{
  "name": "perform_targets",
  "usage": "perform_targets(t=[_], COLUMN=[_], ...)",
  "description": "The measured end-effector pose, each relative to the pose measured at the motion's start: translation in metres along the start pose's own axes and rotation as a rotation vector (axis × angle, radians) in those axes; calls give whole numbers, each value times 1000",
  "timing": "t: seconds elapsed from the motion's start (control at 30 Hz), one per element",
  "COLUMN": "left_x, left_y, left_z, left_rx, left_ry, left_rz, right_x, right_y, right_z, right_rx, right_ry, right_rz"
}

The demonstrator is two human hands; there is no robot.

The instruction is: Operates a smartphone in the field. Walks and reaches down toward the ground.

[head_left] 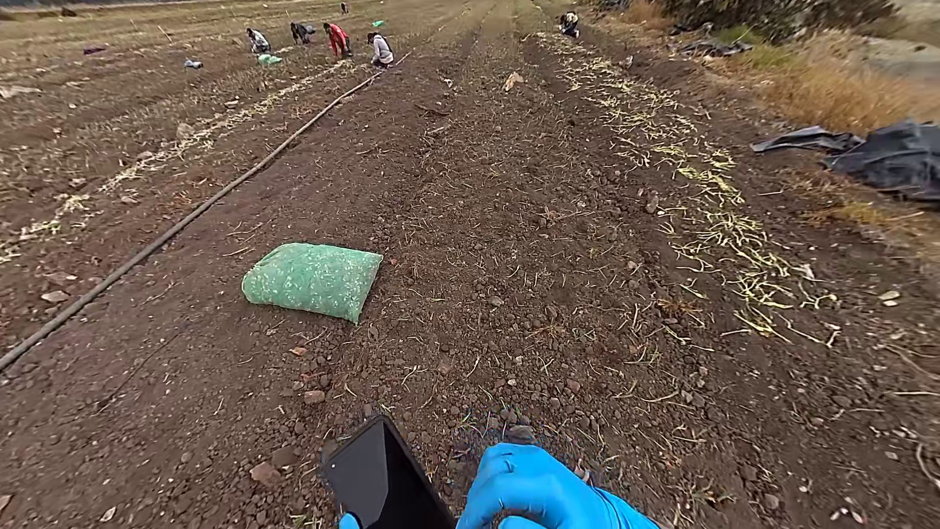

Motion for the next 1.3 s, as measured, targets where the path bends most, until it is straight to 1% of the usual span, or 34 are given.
perform_targets(t=[0.1,0.23,0.27,0.37,0.47,0.57,0.63,0.73,0.8,0.87,0.9,0.97,1.07,1.13,1.2,1.3], left_x=[23,59,70,91,124,161,180,197,190,186,186,199,241,267,302,370], left_y=[-10,-27,-34,-51,-72,-100,-122,-157,-170,-186,-193,-212,-241,-257,-276,-312], left_z=[-29,-79,-91,-141,-193,-260,-309,-378,-422,-458,-478,-513,-540,-556,-574,-603], left_rx=[32,122,156,170,171,166,172,210,222,233,230,213,198,162,145,116], left_ry=[13,87,100,49,-4,-62,-111,-162,-256,-283,-285,-289,-227,-253,-240,-244], left_rz=[75,188,200,229,237,221,212,174,128,108,111,118,122,139,176,227], right_x=[-11,-34,-44,-78,-123,-181,-223,-282,-309,-338,-353,-387,-448,-496,-555,-660], right_y=[12,27,30,31,26,20,18,15,14,16,20,31,58,67,72,87], right_z=[29,80,92,137,192,265,317,396,444,487,507,549,598,622,645,676], right_rx=[-53,-146,-153,-189,-227,-261,-315,-386,-396,-426,-473,-642,-930,-1016,-987,-832], right_ry=[52,109,108,100,78,50,42,9,-37,-99,-134,-182,-195,-181,-148,-65], right_rz=[-103,-193,-211,-275,-297,-260,-277,-433,-575,-704,-755,-833,-956,-1045,-1145,-1357])
Point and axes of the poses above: each hand's wrist, its own y-axis away from the middle knuckle, its own z-axis out of the back of the hand, x = y × z, the point moved 8 cm from there along -y, towards the middle knuckle, and after that the axes turned 4 degrees about -x, right-handed, at the moved point
